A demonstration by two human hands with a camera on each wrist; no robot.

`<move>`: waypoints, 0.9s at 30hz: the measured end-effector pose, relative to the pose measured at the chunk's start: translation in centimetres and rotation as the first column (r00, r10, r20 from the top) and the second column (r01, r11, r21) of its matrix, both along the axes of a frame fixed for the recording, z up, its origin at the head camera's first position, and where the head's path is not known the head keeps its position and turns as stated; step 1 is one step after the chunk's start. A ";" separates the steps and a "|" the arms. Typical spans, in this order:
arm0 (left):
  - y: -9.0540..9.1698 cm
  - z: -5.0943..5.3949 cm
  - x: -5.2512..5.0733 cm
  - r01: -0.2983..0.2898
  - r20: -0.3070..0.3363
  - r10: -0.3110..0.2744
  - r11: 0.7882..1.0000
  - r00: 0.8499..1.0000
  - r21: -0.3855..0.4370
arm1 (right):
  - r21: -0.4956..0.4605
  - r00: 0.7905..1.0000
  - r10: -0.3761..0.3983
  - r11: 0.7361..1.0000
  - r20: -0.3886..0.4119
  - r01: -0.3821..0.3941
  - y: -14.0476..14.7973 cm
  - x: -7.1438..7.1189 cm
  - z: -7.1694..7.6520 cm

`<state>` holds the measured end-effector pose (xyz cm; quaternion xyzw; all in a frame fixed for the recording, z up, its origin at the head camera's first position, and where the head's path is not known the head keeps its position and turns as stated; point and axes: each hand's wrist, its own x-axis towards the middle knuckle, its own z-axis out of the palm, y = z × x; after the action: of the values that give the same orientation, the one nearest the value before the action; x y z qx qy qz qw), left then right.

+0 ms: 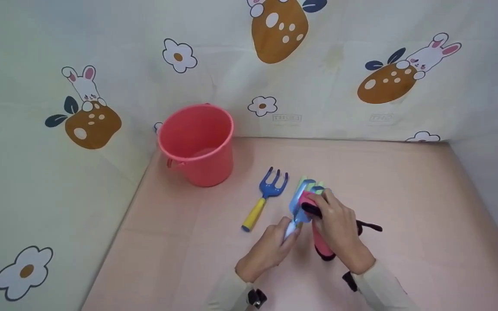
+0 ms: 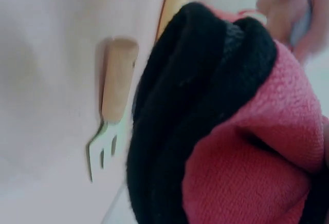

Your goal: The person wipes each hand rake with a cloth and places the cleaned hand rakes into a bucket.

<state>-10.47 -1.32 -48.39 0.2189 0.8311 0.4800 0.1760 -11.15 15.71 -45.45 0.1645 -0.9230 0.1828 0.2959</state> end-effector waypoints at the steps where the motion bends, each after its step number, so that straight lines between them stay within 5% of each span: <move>1: 0.0 0.0 0.1 0.001 0.013 -0.001 1.000 1.000 0.001 | -0.005 1.000 -0.009 1.000 -0.003 0.009 0.2 -0.2 0.1; 8: 0.0 0.3 0.6 -0.007 0.010 0.007 1.000 1.000 -0.003 | -0.004 1.000 -0.028 1.000 -0.004 0.028 0.6 -0.7 0.1; 15: 0.5 0.1 1.0 -0.045 0.070 0.046 0.999 0.997 -0.018 | 0.059 0.995 -0.076 0.995 -0.058 0.079 0.3 -1.3 -1.4; 21: 1.1 -0.2 1.5 -0.103 0.123 0.109 0.993 0.986 -0.050 | 0.173 0.996 -0.088 0.981 0.019 0.083 0.3 -1.8 -3.3; 27: 1.2 -0.1 1.4 -0.101 0.158 0.124 0.985 0.980 -0.143 | 0.168 0.993 -0.098 0.982 0.069 0.085 0.8 -1.7 -4.1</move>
<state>-9.09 -0.08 -48.48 0.1184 0.8550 0.4489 0.2314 -12.86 16.55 -49.52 0.1388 -0.9523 0.0982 0.2536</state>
